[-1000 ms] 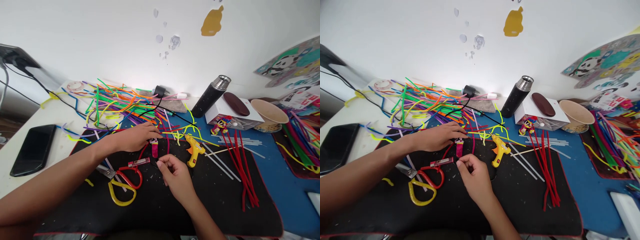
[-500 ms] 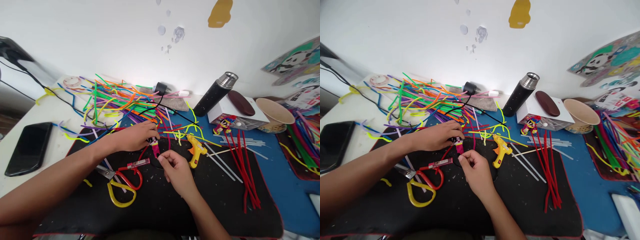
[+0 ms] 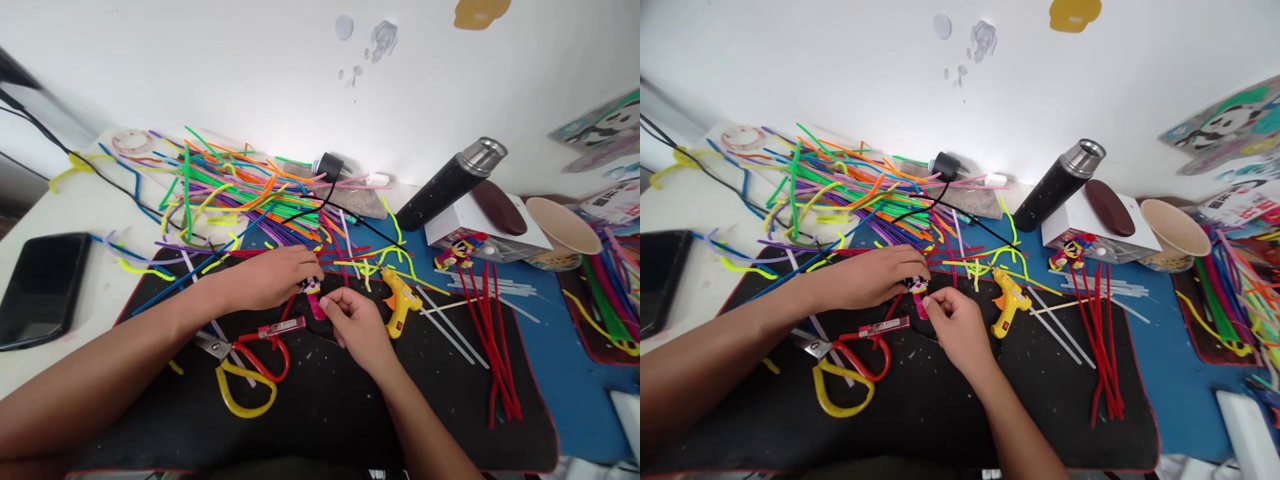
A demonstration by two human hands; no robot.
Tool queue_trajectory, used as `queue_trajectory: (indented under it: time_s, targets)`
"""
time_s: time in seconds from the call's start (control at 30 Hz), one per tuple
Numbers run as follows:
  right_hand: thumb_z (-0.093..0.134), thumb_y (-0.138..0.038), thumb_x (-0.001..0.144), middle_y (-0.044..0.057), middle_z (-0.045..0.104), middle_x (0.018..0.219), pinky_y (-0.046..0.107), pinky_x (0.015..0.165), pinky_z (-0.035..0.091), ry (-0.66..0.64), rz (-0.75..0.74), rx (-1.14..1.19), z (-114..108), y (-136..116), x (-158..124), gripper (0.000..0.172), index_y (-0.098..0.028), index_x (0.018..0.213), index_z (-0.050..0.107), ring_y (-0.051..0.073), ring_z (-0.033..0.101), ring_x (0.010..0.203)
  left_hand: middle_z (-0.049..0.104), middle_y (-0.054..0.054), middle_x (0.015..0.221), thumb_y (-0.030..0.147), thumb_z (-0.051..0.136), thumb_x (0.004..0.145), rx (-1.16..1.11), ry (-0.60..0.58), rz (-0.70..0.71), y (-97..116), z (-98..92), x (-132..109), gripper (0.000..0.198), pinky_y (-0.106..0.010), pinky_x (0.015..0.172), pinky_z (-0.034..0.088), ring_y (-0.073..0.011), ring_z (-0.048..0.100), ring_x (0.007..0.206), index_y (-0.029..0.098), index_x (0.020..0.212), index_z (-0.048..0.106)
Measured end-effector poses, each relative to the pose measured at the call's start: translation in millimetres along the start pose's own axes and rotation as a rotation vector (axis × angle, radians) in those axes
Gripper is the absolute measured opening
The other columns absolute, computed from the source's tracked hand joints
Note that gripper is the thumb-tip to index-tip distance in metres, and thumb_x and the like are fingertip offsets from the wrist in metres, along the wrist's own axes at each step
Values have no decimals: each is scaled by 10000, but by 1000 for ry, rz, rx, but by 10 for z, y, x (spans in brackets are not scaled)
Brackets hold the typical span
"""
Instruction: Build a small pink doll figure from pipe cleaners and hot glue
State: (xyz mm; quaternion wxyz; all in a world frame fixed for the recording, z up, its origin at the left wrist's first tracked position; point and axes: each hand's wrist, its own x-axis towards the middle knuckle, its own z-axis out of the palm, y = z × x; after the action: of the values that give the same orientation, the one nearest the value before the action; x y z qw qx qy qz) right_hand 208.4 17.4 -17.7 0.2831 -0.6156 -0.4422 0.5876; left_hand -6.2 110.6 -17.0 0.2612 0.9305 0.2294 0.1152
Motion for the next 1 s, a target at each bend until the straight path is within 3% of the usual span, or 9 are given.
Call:
queue_trajectory:
  time_s: [0.27,0.53,1.0]
  targets:
    - [710,-498,903,-83,475,568,210,371,263,-27,16,4,30,39,71,312,-207,818,633,73,370,385,707,-107,1142,44,538,962,-26,-11,12,-15,20,-1,309,-422,1040,509,-272,630,1140,190,1212,647]
    - [712,-490,907,-90,455,551,214,372,248,-25,6,-2,23,54,79,306,-211,815,629,75,371,377,713,-102,1200,13,567,927,-64,-4,10,-25,26,13,357,-395,1053,500,-266,624,1183,200,1218,655]
    - [690,-493,922,-72,500,563,232,397,270,9,-16,-74,26,94,86,308,-224,791,619,84,368,391,729,-104,1123,36,546,937,-34,28,39,-5,35,17,321,-401,1007,508,-265,646,1070,192,1180,685]
